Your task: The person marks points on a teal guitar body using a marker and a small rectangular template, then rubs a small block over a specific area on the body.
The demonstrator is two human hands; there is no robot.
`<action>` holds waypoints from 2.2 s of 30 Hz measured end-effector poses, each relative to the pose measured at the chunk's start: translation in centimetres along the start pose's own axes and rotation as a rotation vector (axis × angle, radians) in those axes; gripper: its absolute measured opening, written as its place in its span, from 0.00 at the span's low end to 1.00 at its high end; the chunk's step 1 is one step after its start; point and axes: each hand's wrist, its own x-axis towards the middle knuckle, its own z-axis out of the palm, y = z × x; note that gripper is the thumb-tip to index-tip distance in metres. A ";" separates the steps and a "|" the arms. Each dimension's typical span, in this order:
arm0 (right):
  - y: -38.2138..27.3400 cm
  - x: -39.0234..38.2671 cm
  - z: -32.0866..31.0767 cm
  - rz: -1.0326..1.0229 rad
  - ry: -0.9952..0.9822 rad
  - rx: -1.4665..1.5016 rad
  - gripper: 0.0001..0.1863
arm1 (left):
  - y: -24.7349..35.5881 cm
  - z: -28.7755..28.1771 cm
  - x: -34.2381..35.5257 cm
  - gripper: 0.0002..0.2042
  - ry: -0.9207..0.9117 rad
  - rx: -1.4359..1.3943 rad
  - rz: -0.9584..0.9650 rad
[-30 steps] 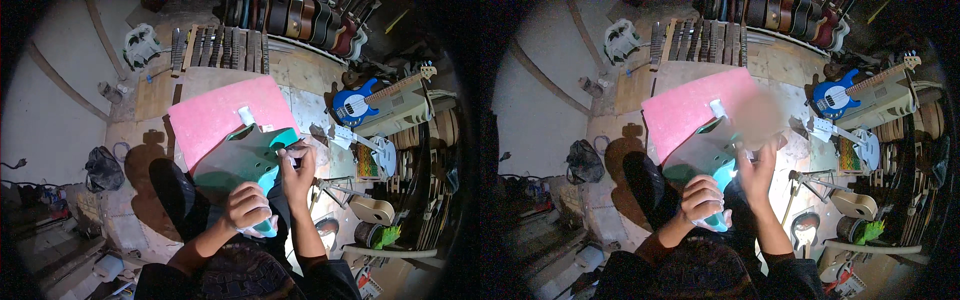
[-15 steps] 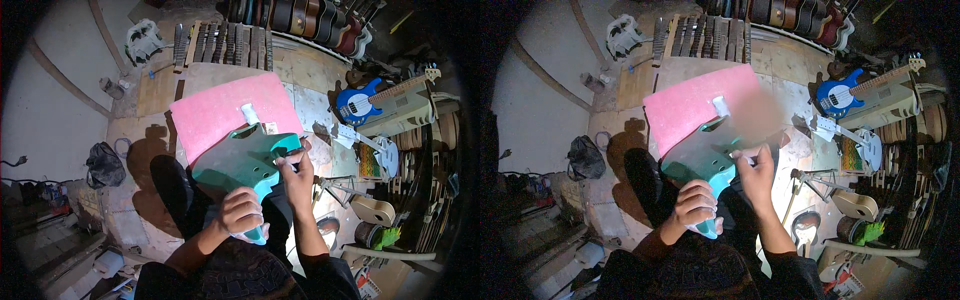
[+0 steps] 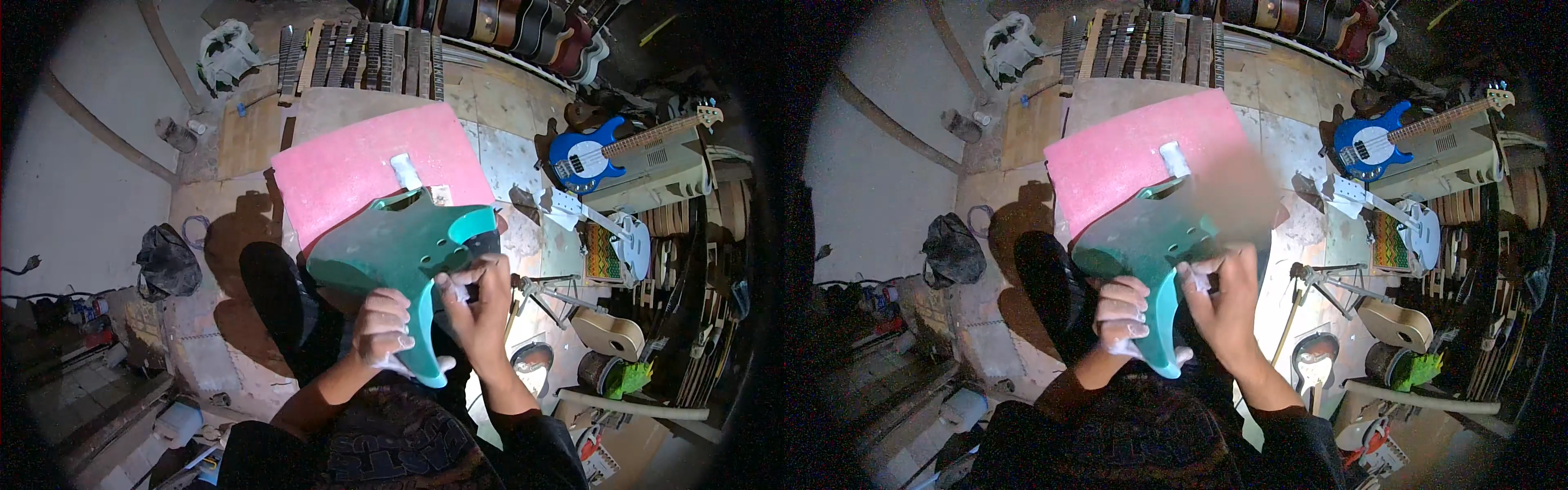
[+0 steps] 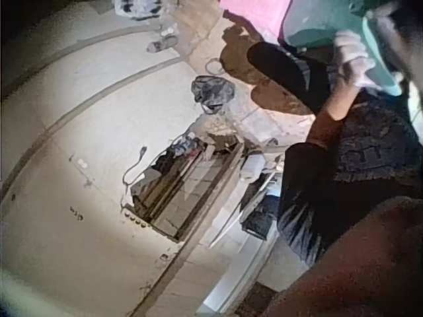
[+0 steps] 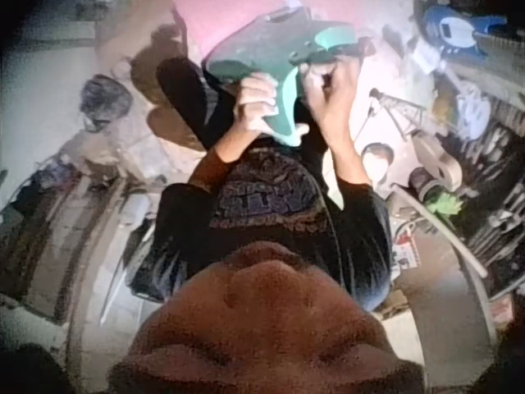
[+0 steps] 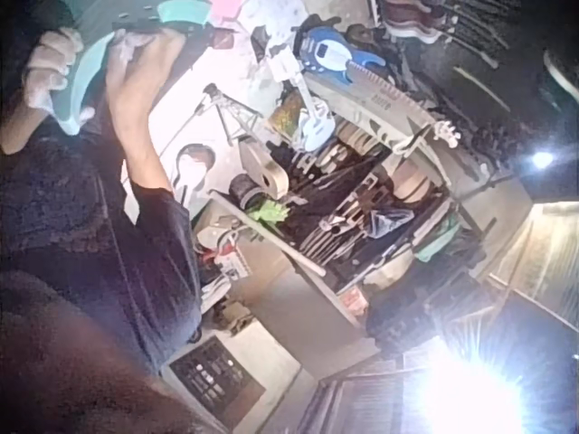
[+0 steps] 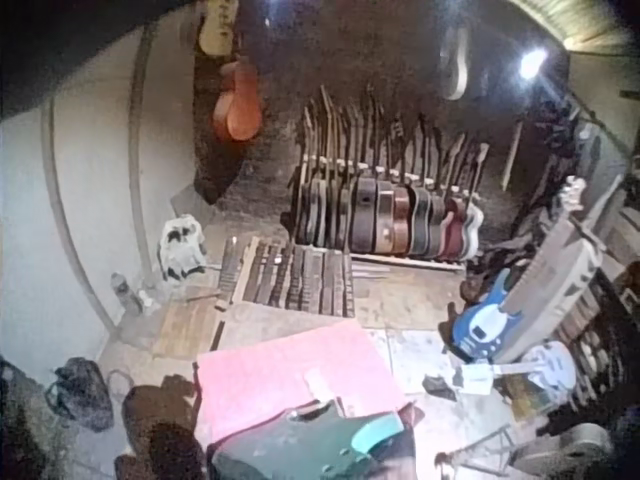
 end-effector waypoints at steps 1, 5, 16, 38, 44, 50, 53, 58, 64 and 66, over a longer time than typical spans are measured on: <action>-0.2 0.2 0.0 0.024 0.017 -0.006 0.12 | -0.2 -0.1 0.2 0.16 -0.035 -0.006 -0.002; -0.8 -0.3 0.4 -0.035 0.018 -0.030 0.11 | -1.0 -0.6 0.6 0.13 -0.123 -0.053 0.006; 1.5 1.4 0.5 0.184 0.244 0.081 0.13 | -0.1 0.6 2.1 0.15 -0.242 0.114 0.014; -0.2 1.1 -3.0 0.093 -0.141 -0.190 0.08 | -0.3 1.4 -0.4 0.16 -0.283 0.067 0.088; -0.9 0.2 -3.3 0.185 -0.256 -0.048 0.06 | -0.4 1.1 -1.2 0.16 -0.308 0.028 0.080; -0.9 0.5 -4.0 0.222 -0.361 0.044 0.07 | -0.4 1.3 -1.0 0.14 -0.272 0.028 0.077; -1.4 0.9 -3.5 0.160 -0.305 -0.103 0.07 | -0.4 0.9 -1.2 0.14 -0.282 0.019 0.063; -1.3 0.5 -4.4 0.289 -0.505 0.204 0.10 | -0.6 0.3 -1.2 0.14 -0.276 0.032 0.072; -1.0 0.1 -3.4 0.204 -0.377 0.138 0.10 | -0.9 0.5 -1.7 0.16 -0.258 -0.021 0.048; -1.2 -0.2 -4.6 0.311 -0.534 0.398 0.09 | -1.0 0.3 -1.9 0.17 -0.234 -0.041 0.040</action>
